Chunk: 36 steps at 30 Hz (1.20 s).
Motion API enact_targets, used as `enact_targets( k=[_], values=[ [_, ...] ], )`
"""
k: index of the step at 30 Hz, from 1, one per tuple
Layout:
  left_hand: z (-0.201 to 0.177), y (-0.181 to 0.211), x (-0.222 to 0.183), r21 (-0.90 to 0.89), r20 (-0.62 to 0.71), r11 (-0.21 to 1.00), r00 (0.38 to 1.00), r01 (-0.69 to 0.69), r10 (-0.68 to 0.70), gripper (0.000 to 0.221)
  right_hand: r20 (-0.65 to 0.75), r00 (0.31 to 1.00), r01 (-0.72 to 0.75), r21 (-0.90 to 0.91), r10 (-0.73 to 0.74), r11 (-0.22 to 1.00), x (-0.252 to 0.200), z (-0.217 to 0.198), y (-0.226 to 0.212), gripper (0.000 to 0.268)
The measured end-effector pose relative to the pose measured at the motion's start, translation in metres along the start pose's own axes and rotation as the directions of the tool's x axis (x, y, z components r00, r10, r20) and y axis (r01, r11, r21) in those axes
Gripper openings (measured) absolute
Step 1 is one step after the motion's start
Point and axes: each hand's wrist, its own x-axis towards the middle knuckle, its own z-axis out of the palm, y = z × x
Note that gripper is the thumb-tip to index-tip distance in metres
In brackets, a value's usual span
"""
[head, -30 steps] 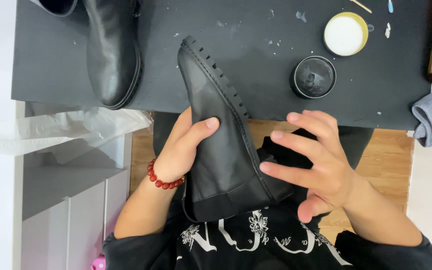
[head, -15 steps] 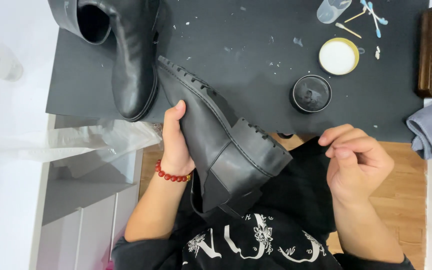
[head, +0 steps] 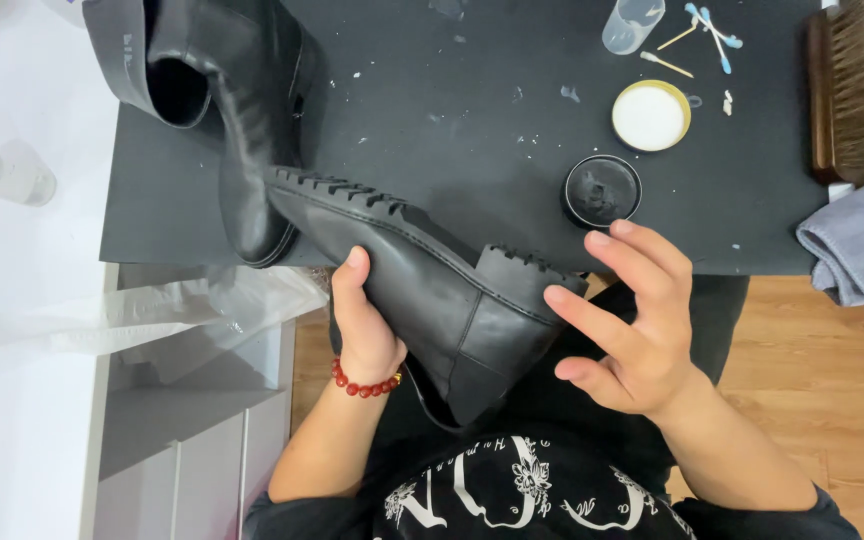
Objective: Apply black shoe polish to leather boots using fingers and a cloth.
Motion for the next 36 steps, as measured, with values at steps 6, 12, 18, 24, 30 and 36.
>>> enact_targets(
  k=[6,12,18,24,30,36],
  values=[
    [0.002,-0.004,-0.012,0.003,0.083,0.981,0.977,-0.195,0.194,0.061,0.015,0.999,0.037,-0.079,-0.036,0.996,-0.001,0.003,0.003,0.055],
    [-0.001,-0.003,-0.016,0.054,0.117,0.941,0.938,-0.335,0.328,0.069,-0.067,0.980,-0.183,0.066,0.187,0.981,-0.023,0.005,0.016,0.051],
    [-0.011,-0.021,-0.017,0.136,0.214,0.909,0.907,-0.395,0.362,0.070,0.009,0.961,-0.262,0.354,0.277,0.898,-0.028,0.012,0.015,0.056],
    [-0.015,-0.037,-0.014,-0.102,0.159,0.948,0.936,-0.301,0.314,0.065,0.057,0.915,-0.361,0.559,0.400,0.746,-0.039,0.016,0.011,0.056],
    [0.035,0.001,-0.016,-0.195,0.009,0.981,1.000,0.011,-0.009,0.067,0.166,0.884,-0.375,0.809,0.436,0.453,-0.038,0.008,0.007,0.063],
    [0.077,0.004,0.014,-0.341,0.414,0.841,0.870,0.421,-0.268,0.103,0.044,0.961,-0.183,0.842,0.272,0.508,-0.023,-0.005,-0.003,0.058]
  ],
)
